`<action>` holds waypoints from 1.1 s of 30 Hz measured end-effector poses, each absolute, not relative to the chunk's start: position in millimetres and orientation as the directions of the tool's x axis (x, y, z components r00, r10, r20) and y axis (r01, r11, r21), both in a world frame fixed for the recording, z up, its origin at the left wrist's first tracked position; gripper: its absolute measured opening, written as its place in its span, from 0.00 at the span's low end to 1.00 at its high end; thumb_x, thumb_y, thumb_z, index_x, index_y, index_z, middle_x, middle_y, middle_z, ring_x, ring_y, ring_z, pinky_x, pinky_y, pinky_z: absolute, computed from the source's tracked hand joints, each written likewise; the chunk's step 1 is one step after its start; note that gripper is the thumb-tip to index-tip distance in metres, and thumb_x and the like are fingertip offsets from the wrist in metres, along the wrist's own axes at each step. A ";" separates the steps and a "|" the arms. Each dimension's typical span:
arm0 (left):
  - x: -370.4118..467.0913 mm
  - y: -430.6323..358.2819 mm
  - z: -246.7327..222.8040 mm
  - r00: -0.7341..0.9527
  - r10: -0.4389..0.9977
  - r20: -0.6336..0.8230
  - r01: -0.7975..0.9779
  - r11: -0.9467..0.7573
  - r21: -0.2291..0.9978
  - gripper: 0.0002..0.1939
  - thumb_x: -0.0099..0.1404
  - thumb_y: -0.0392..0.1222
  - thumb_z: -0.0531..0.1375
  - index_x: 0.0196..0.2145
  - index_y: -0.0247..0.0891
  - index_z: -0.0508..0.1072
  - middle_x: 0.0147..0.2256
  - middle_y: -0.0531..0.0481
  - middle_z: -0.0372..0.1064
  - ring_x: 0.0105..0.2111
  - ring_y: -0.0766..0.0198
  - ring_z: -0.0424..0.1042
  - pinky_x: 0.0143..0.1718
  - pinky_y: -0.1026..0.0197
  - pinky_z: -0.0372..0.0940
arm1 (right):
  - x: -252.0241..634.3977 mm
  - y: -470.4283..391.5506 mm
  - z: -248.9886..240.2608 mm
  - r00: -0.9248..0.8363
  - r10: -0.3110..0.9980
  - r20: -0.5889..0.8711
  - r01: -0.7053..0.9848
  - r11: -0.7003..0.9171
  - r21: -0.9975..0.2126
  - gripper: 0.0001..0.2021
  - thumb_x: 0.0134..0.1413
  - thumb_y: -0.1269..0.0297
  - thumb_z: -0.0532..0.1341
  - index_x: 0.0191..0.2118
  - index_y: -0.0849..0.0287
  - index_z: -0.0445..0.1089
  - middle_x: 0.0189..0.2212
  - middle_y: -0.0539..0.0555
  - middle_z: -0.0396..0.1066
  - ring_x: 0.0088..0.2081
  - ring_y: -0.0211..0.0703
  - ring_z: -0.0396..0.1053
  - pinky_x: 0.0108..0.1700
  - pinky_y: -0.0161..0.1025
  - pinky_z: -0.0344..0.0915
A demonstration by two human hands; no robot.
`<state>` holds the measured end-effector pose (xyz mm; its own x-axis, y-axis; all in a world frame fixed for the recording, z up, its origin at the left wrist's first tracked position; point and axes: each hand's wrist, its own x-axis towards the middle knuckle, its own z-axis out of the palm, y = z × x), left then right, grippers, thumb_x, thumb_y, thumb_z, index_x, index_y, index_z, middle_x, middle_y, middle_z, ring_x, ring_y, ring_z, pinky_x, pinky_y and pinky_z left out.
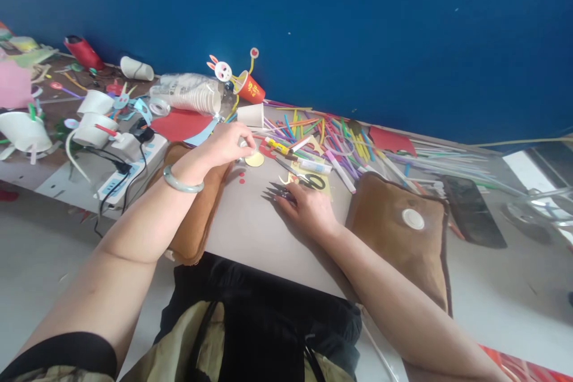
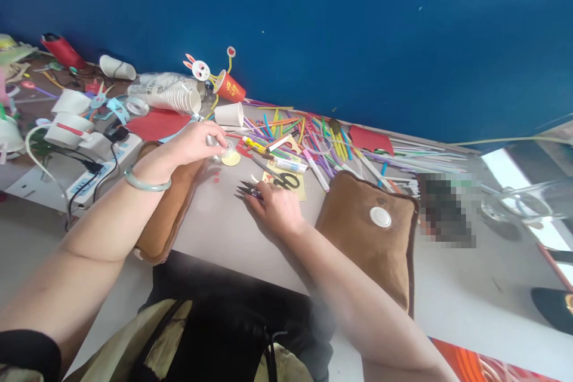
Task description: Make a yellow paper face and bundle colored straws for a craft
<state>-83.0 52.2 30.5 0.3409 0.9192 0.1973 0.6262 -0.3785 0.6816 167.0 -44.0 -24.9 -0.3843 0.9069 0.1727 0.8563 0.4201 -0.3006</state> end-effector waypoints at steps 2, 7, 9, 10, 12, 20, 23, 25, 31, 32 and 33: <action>-85.6 52.7 33.4 0.355 0.912 0.204 0.687 -0.402 0.606 0.10 0.54 0.41 0.66 0.35 0.39 0.82 0.41 0.46 0.78 0.38 0.58 0.73 0.43 0.57 0.63 | 166.5 -44.4 -24.3 -0.394 0.905 0.161 0.856 0.425 -0.293 0.14 0.63 0.52 0.59 0.38 0.58 0.73 0.28 0.57 0.76 0.29 0.46 0.70 0.29 0.38 0.50; -76.4 47.5 35.5 0.526 0.844 0.104 0.599 -0.454 0.660 0.10 0.60 0.46 0.64 0.31 0.37 0.81 0.35 0.46 0.78 0.35 0.60 0.73 0.38 0.60 0.63 | 166.1 -46.2 -25.9 -0.387 0.894 0.226 0.862 0.438 -0.254 0.17 0.64 0.50 0.57 0.41 0.58 0.74 0.29 0.56 0.77 0.29 0.45 0.70 0.29 0.38 0.50; -68.0 43.0 32.8 0.632 0.771 0.078 0.521 -0.497 0.694 0.13 0.60 0.50 0.65 0.31 0.37 0.81 0.34 0.46 0.77 0.35 0.61 0.73 0.37 0.61 0.63 | 165.9 -47.3 -26.5 -0.400 0.871 0.287 0.854 0.467 -0.230 0.18 0.65 0.49 0.57 0.41 0.59 0.74 0.29 0.55 0.76 0.29 0.44 0.70 0.28 0.37 0.50; -63.8 40.6 30.9 0.699 0.714 0.040 0.482 -0.512 0.711 0.14 0.60 0.52 0.65 0.31 0.38 0.81 0.33 0.46 0.77 0.35 0.61 0.73 0.36 0.62 0.63 | 165.7 -47.8 -26.6 -0.409 0.856 0.316 0.848 0.484 -0.216 0.19 0.65 0.48 0.56 0.41 0.60 0.74 0.28 0.55 0.76 0.29 0.43 0.70 0.28 0.37 0.49; -56.5 36.0 27.2 0.772 0.635 0.008 0.431 -0.534 0.727 0.15 0.62 0.53 0.65 0.30 0.38 0.81 0.34 0.46 0.77 0.35 0.62 0.73 0.37 0.62 0.63 | 165.4 -48.4 -26.4 -0.426 0.828 0.364 0.837 0.513 -0.190 0.20 0.66 0.48 0.55 0.40 0.60 0.74 0.27 0.54 0.75 0.28 0.42 0.69 0.28 0.36 0.49; -51.4 30.6 28.1 0.761 0.648 -0.034 0.398 -0.423 0.814 0.08 0.60 0.37 0.61 0.25 0.36 0.78 0.35 0.49 0.76 0.32 0.66 0.72 0.34 0.64 0.64 | 165.3 -46.5 -30.4 -0.429 0.768 0.475 0.839 0.534 -0.107 0.22 0.69 0.49 0.51 0.39 0.61 0.75 0.26 0.55 0.75 0.27 0.40 0.68 0.27 0.36 0.47; -58.4 36.2 30.1 0.698 0.715 -0.041 0.433 -0.376 0.819 0.08 0.58 0.38 0.61 0.24 0.37 0.78 0.35 0.49 0.77 0.31 0.66 0.72 0.33 0.63 0.64 | 166.3 -46.2 -33.2 -0.417 0.758 0.502 0.844 0.528 -0.095 0.23 0.70 0.49 0.51 0.40 0.61 0.75 0.27 0.55 0.76 0.26 0.39 0.68 0.26 0.37 0.47; -65.4 41.5 31.5 0.623 0.782 0.018 0.446 -0.374 0.813 0.07 0.56 0.37 0.62 0.22 0.37 0.78 0.33 0.50 0.77 0.33 0.64 0.73 0.37 0.62 0.66 | 167.2 -46.1 -34.2 -0.410 0.755 0.511 0.847 0.524 -0.094 0.23 0.69 0.48 0.51 0.40 0.62 0.75 0.28 0.55 0.76 0.27 0.40 0.68 0.26 0.37 0.47; -73.6 47.7 34.2 0.488 0.853 0.186 0.400 -0.408 0.820 0.07 0.56 0.43 0.66 0.29 0.37 0.80 0.36 0.47 0.78 0.40 0.59 0.75 0.48 0.56 0.67 | 167.1 -46.5 -32.0 -0.417 0.757 0.504 0.847 0.524 -0.086 0.22 0.69 0.49 0.52 0.40 0.61 0.75 0.27 0.55 0.75 0.27 0.39 0.67 0.27 0.37 0.46; -70.8 46.2 33.1 0.553 0.813 0.183 0.389 -0.446 0.806 0.09 0.56 0.45 0.68 0.31 0.37 0.81 0.37 0.47 0.78 0.40 0.59 0.75 0.48 0.57 0.67 | 166.6 -46.7 -31.0 -0.425 0.751 0.506 0.844 0.531 -0.080 0.22 0.69 0.49 0.52 0.39 0.61 0.75 0.27 0.55 0.75 0.27 0.39 0.67 0.27 0.37 0.46; -67.1 44.1 31.6 0.631 0.758 0.164 0.374 -0.482 0.792 0.10 0.57 0.46 0.67 0.33 0.38 0.82 0.37 0.46 0.78 0.41 0.59 0.75 0.47 0.57 0.67 | 166.0 -46.8 -29.9 -0.432 0.745 0.508 0.841 0.536 -0.071 0.22 0.69 0.49 0.51 0.38 0.61 0.75 0.26 0.55 0.74 0.26 0.38 0.67 0.27 0.37 0.46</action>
